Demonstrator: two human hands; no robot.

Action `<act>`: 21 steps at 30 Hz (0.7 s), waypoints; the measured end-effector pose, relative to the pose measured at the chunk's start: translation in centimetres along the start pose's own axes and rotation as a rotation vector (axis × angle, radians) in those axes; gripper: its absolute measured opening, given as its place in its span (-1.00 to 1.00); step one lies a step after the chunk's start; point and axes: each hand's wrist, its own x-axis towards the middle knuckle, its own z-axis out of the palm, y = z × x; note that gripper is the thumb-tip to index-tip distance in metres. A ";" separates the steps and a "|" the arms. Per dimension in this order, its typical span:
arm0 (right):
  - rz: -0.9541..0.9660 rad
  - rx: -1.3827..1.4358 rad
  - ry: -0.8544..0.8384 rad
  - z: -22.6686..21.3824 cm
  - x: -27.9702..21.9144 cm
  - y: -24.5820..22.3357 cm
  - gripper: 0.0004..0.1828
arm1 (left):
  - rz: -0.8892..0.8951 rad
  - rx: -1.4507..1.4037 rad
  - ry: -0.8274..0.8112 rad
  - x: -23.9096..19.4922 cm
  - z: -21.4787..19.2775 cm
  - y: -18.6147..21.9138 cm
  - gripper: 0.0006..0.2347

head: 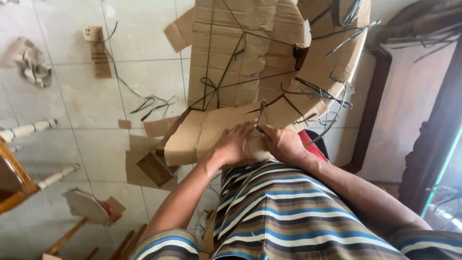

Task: Securing cardboard padding to a curved frame using wire ties

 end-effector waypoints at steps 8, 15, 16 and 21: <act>0.074 -0.108 0.314 4.3 -0.3 -1.8 -0.62 | 0.319 0.492 0.547 5.6 11.1 -10.0 -0.48; 0.041 0.122 0.267 7.5 -0.5 -5.0 -0.59 | 0.320 0.567 0.490 6.2 13.1 -11.0 -0.76; 0.051 0.128 0.277 7.0 -0.8 -5.4 -0.59 | 0.333 0.573 0.485 6.4 12.3 -11.2 -0.76; 0.093 0.056 0.179 5.4 -0.5 -5.7 -0.56 | 0.005 -0.290 0.097 -0.7 0.0 -5.6 -0.50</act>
